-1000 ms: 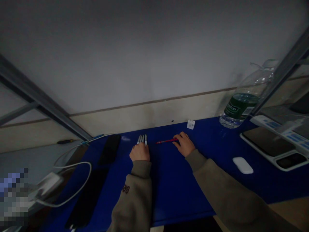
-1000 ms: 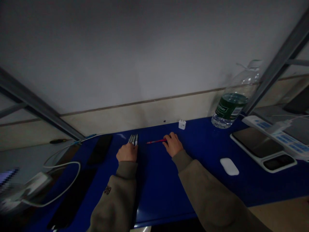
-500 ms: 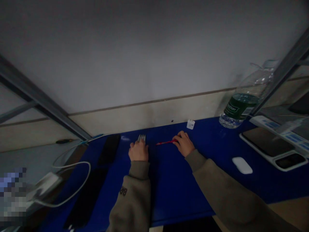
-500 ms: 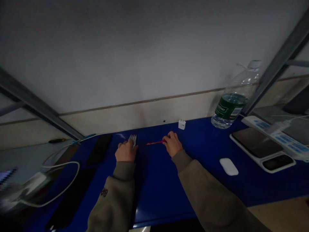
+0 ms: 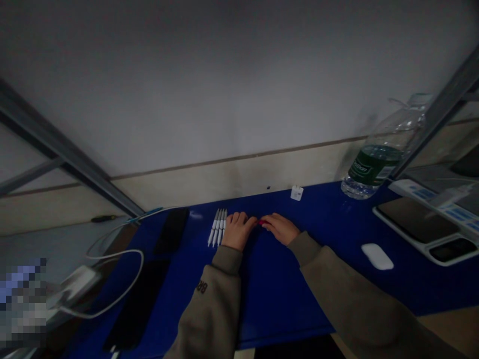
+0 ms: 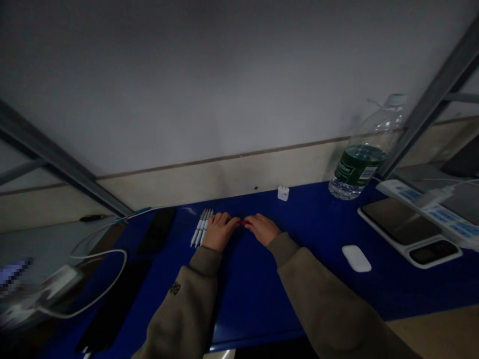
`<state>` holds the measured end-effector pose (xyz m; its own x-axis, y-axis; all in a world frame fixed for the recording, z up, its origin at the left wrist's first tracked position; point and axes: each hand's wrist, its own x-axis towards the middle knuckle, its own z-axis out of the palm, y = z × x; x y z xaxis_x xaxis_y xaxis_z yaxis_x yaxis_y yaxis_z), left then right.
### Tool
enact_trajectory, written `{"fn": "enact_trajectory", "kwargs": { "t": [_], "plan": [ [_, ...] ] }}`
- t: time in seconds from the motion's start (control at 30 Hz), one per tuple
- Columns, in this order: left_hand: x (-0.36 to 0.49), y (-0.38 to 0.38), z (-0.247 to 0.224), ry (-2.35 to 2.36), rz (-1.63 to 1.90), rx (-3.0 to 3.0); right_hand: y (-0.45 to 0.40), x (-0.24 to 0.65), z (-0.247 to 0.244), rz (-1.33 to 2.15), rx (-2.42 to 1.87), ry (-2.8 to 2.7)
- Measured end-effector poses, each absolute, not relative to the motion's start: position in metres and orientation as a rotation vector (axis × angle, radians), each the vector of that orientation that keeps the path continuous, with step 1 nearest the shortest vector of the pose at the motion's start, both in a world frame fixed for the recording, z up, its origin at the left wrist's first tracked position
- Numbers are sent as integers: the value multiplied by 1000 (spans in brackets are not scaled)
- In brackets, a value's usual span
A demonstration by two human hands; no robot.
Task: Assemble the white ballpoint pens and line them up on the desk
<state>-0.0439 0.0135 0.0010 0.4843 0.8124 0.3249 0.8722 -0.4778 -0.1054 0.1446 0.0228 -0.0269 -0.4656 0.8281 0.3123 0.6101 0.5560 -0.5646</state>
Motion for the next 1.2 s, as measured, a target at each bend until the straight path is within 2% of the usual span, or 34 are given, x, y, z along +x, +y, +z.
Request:
{"fn": "enact_trajectory", "kwargs": {
  "t": [0.33, 0.5, 0.7, 0.93, 1.1, 1.2],
  "plan": [
    [-38, 13, -1, -1462, -245, -2506, 24, 145, -27, 356, -1058, -2308],
    [-35, 10, 4, -1539, -308, -2517, 21, 146, -16, 230, -1061, -2229],
    [-33, 9, 6, -1483, -363, -2499, 23, 148, -15, 600, -1277, -1906],
    [-36, 13, 1, -1500, -325, -2512, 24, 144, -15, 911, -1045, -1679],
    [-31, 8, 4, -1495, -300, -2550, 25, 141, -20, 1161, -1067, -1642],
    [-30, 6, 4, -1549, -274, -2566, 26, 142, -22, 1155, -1038, -1649]
  ]
}}
